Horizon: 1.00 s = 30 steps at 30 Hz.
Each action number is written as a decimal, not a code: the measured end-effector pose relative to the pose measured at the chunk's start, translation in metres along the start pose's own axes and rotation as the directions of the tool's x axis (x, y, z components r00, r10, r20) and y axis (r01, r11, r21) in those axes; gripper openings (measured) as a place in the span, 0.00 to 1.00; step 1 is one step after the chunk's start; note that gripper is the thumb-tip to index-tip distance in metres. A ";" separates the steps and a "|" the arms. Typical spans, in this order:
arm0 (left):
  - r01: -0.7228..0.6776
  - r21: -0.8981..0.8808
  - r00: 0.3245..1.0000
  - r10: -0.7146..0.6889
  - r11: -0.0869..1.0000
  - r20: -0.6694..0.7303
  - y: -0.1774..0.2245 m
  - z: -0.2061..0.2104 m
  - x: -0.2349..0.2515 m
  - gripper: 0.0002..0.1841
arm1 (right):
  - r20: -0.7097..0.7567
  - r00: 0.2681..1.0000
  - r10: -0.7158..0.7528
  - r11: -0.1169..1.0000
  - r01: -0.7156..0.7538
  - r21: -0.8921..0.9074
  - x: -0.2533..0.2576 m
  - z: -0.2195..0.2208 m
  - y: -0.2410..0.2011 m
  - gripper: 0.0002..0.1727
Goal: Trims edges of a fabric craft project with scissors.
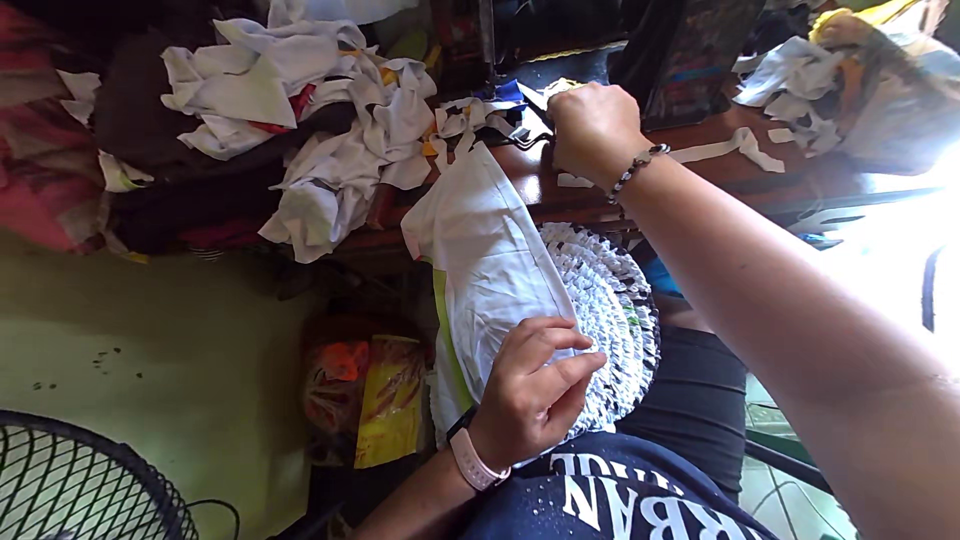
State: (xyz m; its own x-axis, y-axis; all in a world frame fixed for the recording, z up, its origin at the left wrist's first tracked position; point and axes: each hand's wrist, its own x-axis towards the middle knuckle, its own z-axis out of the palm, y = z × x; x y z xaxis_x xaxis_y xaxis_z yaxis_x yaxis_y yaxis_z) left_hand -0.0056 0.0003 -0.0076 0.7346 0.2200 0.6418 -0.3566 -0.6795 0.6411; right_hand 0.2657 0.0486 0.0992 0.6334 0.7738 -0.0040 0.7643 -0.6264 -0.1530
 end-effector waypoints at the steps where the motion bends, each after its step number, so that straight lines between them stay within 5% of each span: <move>1: 0.000 0.003 1.000 0.000 1.000 0.002 0.000 0.000 0.000 0.09 | -0.002 1.000 -0.005 1.000 0.005 -0.002 0.000 -0.001 0.000 0.12; 15: -0.006 0.007 1.000 0.006 1.000 0.012 0.002 0.000 0.001 0.09 | 0.033 0.999 -0.016 1.000 0.016 -0.019 0.004 -0.008 0.005 0.08; 25: 0.001 0.035 1.000 -0.002 0.999 0.028 0.002 0.001 -0.001 0.09 | -0.056 0.995 -0.088 0.996 0.089 0.014 -0.014 -0.021 0.009 0.18; 30: 0.007 0.028 1.000 -0.008 1.000 0.026 0.000 0.001 -0.004 0.09 | -0.173 0.974 -0.147 0.957 0.184 0.225 -0.066 -0.022 0.030 0.26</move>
State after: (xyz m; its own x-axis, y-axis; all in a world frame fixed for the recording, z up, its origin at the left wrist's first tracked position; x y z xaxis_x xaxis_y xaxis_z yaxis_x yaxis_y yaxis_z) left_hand -0.0082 -0.0017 -0.0105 0.7519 0.2070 0.6259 -0.3351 -0.6975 0.6334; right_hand 0.2490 -0.0235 0.1163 0.5257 0.8293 0.1894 0.8208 -0.4359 -0.3692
